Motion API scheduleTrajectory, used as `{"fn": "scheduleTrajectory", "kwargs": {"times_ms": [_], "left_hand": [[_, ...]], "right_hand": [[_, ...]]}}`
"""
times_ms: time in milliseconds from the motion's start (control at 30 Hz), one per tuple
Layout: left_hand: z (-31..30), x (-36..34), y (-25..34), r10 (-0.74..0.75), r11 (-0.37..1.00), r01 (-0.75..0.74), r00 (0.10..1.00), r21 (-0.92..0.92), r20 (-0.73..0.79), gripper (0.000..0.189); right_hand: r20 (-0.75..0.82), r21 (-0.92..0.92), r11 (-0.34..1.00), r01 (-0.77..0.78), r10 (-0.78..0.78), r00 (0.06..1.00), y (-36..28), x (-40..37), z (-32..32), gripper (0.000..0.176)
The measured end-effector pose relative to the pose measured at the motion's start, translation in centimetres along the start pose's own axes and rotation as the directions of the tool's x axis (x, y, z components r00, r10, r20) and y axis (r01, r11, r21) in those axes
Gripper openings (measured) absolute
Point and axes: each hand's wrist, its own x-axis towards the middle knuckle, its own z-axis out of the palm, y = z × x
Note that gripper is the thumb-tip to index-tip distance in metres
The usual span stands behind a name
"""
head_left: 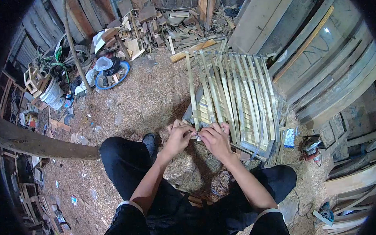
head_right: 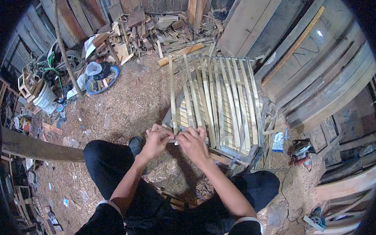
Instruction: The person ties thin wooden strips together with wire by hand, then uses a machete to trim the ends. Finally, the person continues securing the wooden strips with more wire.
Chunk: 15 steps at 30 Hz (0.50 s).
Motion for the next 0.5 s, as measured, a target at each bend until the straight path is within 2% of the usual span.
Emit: {"fn": "scheduleTrajectory", "kwargs": {"times_ms": [133,267,333,367,400,433,500], "left_hand": [[-0.6,-0.3,0.2,0.014,1.000,-0.014,1.000,-0.019,0.005,0.009],[-1.4,-0.8,-0.3,-0.052,0.998,0.052,0.999,0.024,0.004,0.012],[-1.3,-0.9,-0.9,-0.059,0.998,0.059,0.998,0.020,0.000,0.012],[-1.2,-1.0,-1.2,-0.120,0.992,0.119,0.993,0.038,0.015,0.014],[-1.2,-1.2,-1.2,-0.182,0.982,0.180,0.983,0.058,0.029,0.017],[-1.1,-1.3,-1.2,-0.184,0.982,0.182,0.982,0.058,0.029,0.017],[-1.2,-1.4,-1.3,-0.199,0.980,0.200,0.980,0.023,-0.011,0.020]], "right_hand": [[0.102,0.069,0.993,-0.092,0.085,0.991,-0.2,-0.1,-0.9,0.010],[0.168,0.022,0.993,-0.118,0.113,0.979,0.2,-0.6,-2.0,0.012],[0.172,-0.051,0.998,-0.046,0.054,0.984,0.7,-1.2,-2.2,0.009],[0.174,-0.051,0.998,-0.047,0.055,0.983,0.8,-1.5,-2.2,0.009],[0.224,-0.100,0.995,-0.003,0.026,0.974,0.8,-1.7,-2.1,0.008],[0.274,-0.147,0.988,0.044,-0.002,0.962,0.9,-1.8,-2.0,0.008],[0.255,-0.129,0.992,0.010,0.023,0.967,1.0,-1.9,-2.0,0.007]]}}
